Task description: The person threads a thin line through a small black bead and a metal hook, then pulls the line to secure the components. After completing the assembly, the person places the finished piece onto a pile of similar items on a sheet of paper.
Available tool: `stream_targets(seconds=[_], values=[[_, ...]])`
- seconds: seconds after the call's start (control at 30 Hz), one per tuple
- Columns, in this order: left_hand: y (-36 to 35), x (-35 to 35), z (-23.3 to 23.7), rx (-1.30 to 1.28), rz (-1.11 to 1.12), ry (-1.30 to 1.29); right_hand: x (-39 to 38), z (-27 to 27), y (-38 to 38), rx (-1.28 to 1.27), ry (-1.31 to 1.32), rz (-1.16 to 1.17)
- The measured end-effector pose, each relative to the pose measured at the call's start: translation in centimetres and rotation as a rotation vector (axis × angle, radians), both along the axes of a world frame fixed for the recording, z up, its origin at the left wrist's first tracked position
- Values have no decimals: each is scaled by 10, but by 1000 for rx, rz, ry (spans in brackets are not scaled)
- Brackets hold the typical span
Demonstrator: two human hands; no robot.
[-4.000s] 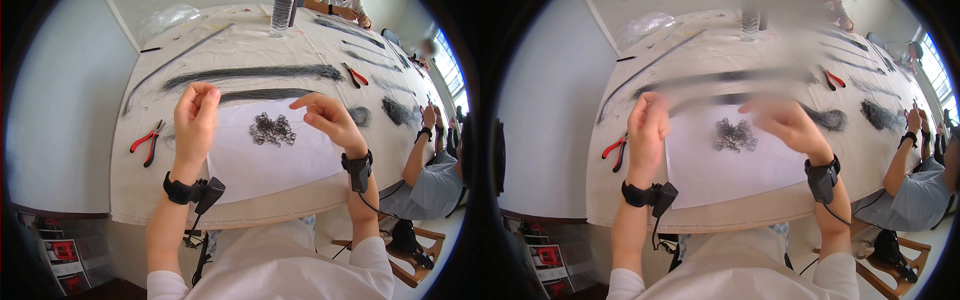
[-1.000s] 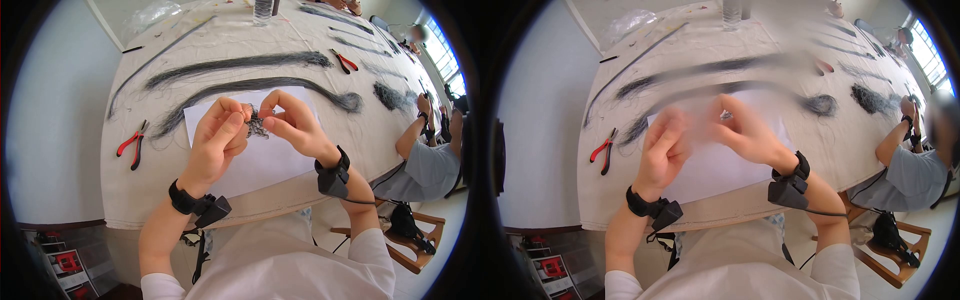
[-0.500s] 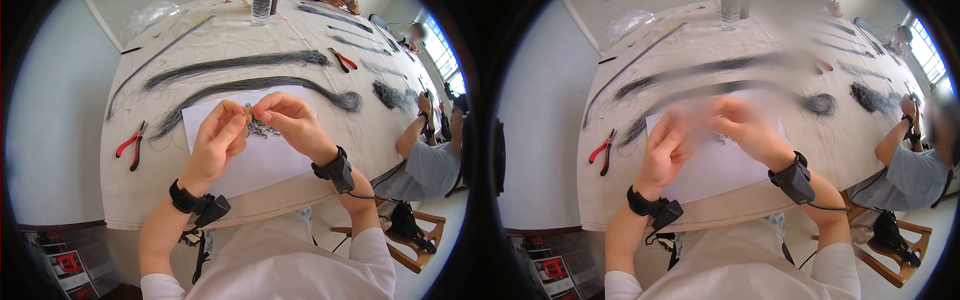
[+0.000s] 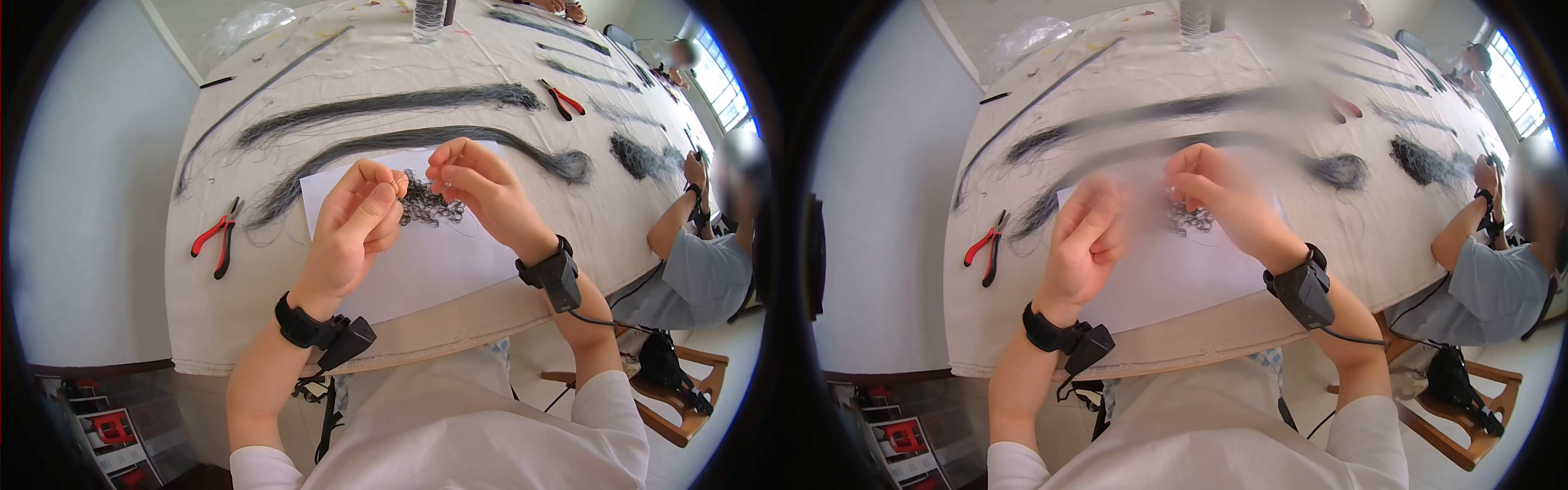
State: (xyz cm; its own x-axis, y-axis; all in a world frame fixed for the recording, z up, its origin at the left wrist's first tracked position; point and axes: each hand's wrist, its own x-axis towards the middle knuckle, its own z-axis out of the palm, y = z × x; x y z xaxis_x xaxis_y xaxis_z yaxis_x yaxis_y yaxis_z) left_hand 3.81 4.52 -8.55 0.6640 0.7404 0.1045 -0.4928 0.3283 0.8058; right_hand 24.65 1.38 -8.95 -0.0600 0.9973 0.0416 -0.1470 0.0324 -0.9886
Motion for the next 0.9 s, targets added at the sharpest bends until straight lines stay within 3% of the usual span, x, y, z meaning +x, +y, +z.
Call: stream_targets(seconds=[0.07, 0.13, 0.17, 0.43, 0.9], values=[[1, -1, 0, 7, 1, -22, 2, -5, 0, -22, -42, 45], [1, 0, 0, 14, -11, -45, -4, -5, -4, 36, -318, 84], [1, -1, 0, 18, -22, -44, -8, -5, -5, 34, -317, 76], [0, 0, -4, 42, -92, -54, -18, -3, -7, 272, 51, 139], [-7, 3, 2, 54, -83, 115, -14, -5, -9, 185, 160, 213]])
